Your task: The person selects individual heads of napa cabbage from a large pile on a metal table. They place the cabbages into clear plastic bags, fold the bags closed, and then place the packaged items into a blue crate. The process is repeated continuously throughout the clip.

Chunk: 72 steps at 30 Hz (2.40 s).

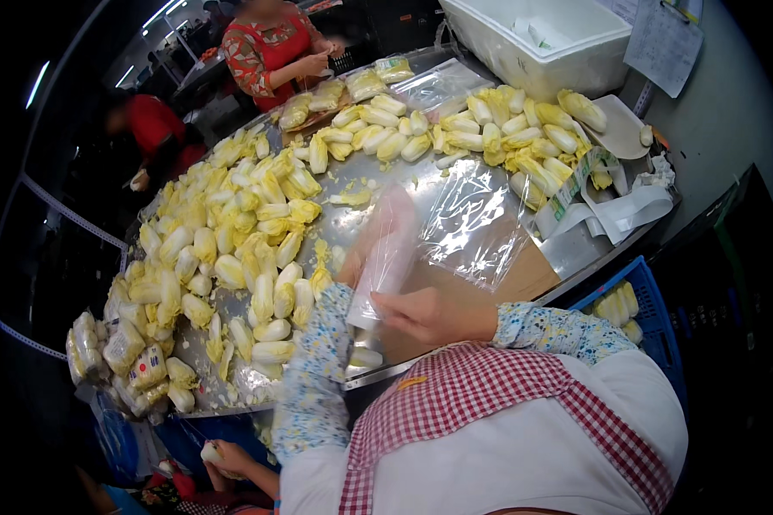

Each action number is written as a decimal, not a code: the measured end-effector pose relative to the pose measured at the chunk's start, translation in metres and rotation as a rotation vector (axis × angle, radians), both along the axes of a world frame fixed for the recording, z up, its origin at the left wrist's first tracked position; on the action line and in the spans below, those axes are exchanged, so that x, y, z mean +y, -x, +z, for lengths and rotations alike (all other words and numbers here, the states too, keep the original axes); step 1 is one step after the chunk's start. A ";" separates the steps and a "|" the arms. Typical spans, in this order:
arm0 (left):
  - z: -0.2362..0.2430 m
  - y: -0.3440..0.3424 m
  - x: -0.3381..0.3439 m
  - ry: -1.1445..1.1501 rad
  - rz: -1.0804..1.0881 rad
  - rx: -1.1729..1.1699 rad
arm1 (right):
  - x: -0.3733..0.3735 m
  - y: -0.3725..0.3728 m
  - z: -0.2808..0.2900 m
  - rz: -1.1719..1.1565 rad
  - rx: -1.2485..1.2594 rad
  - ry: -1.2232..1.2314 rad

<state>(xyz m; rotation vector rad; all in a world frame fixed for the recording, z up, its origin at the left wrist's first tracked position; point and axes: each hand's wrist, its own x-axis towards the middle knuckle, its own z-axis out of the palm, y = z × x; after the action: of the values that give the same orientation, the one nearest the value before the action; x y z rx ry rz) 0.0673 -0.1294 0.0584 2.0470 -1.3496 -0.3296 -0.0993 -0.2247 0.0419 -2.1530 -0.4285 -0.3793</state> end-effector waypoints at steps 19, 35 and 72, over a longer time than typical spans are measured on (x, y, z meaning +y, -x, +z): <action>0.149 0.002 -0.091 -0.469 -0.290 -0.101 | -0.095 -0.001 -0.133 -0.482 0.346 -0.708; 0.244 -0.050 -0.023 0.082 0.164 -0.292 | -0.102 -0.021 -0.108 -0.211 0.585 -0.835; -0.131 -0.181 0.064 -0.089 0.563 -0.185 | -0.066 -0.009 -0.097 -0.125 0.307 0.483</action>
<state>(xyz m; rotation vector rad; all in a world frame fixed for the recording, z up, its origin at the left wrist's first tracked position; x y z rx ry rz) 0.2485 -0.0657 -0.0723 2.4717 -0.8097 0.0526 -0.0902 -0.2911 -0.0556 -2.6627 -0.2239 -0.0032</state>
